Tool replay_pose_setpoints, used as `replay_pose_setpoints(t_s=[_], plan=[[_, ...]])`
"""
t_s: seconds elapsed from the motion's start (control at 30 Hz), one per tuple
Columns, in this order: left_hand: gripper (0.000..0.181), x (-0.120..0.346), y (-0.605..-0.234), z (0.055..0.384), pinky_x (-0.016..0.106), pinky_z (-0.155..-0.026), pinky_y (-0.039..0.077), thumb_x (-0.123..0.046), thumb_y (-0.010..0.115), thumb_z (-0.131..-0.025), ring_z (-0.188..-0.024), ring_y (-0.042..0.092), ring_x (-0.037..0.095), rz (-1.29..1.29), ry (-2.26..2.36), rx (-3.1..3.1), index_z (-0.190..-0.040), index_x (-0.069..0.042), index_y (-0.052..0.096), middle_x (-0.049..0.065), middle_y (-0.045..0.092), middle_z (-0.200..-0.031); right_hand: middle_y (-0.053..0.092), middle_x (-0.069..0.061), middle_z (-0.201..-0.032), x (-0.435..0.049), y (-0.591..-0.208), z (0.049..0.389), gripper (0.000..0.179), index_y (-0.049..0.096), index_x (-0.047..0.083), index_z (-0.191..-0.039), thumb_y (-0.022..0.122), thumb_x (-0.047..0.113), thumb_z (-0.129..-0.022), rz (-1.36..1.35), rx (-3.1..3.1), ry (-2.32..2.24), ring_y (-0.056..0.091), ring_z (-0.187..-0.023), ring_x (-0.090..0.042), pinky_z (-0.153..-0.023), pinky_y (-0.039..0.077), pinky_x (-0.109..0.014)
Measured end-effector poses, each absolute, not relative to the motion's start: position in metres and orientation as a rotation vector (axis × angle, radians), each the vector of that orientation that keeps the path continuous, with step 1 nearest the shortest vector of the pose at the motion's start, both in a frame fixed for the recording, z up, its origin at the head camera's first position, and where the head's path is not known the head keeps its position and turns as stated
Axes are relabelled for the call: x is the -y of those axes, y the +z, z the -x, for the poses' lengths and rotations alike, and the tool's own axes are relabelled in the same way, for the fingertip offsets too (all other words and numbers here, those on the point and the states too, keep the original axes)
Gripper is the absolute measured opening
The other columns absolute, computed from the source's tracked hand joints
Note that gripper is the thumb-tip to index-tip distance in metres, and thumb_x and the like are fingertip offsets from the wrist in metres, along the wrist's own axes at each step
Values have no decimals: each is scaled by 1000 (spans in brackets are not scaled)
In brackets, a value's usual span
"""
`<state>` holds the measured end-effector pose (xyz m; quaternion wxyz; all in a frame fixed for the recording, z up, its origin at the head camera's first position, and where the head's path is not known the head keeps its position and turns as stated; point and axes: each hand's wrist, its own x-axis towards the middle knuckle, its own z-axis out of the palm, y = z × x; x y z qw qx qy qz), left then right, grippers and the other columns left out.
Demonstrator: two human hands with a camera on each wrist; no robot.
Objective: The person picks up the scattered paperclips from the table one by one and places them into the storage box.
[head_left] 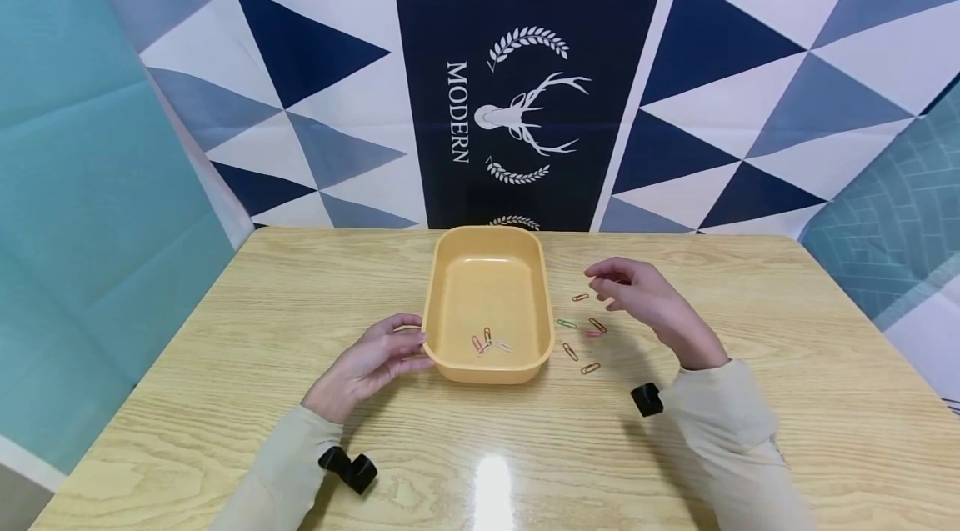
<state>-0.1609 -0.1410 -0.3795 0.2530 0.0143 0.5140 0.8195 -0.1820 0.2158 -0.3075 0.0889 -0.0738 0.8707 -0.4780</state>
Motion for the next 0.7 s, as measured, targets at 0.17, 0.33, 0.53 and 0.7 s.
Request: replay_pose_setpoints(t_s=[0.17,0.33,0.53,0.7], plan=[[31,142,-380,161,31,-81,58,10,45,-96,-88,64,23,-54,2227,-1410,-124,13,31,20,53,-104,55,-23,-117,-237,-315,176,35,49,-9,-129,48,13,-101,185,-2614,-1373,55,-100,-32,-84,54,-43],[32,142,-379,161,31,-81,58,11,45,-95,-88,64,23,-43,2232,-1395,-124,12,32,20,54,-103,54,-26,-119,-252,-325,171,38,47,-11,-130,47,14,-102,155,-2598,-1348,56,-103,-34,-83,55,-42],[37,142,-379,160,33,-85,57,10,48,-95,-93,64,27,-15,2235,-1380,-127,14,31,23,52,-109,56,-27,-117,-265,-340,165,36,47,-14,-126,47,12,-101,148,-2568,-1330,59,-100,-30,-79,55,-38],[37,142,-379,160,34,-85,57,10,48,-95,-94,64,27,-14,2240,-1381,-128,13,31,24,51,-111,57,-27,-116,-266,-342,164,36,47,-16,-125,47,11,-101,148,-2573,-1336,60,-99,-30,-77,56,-37]])
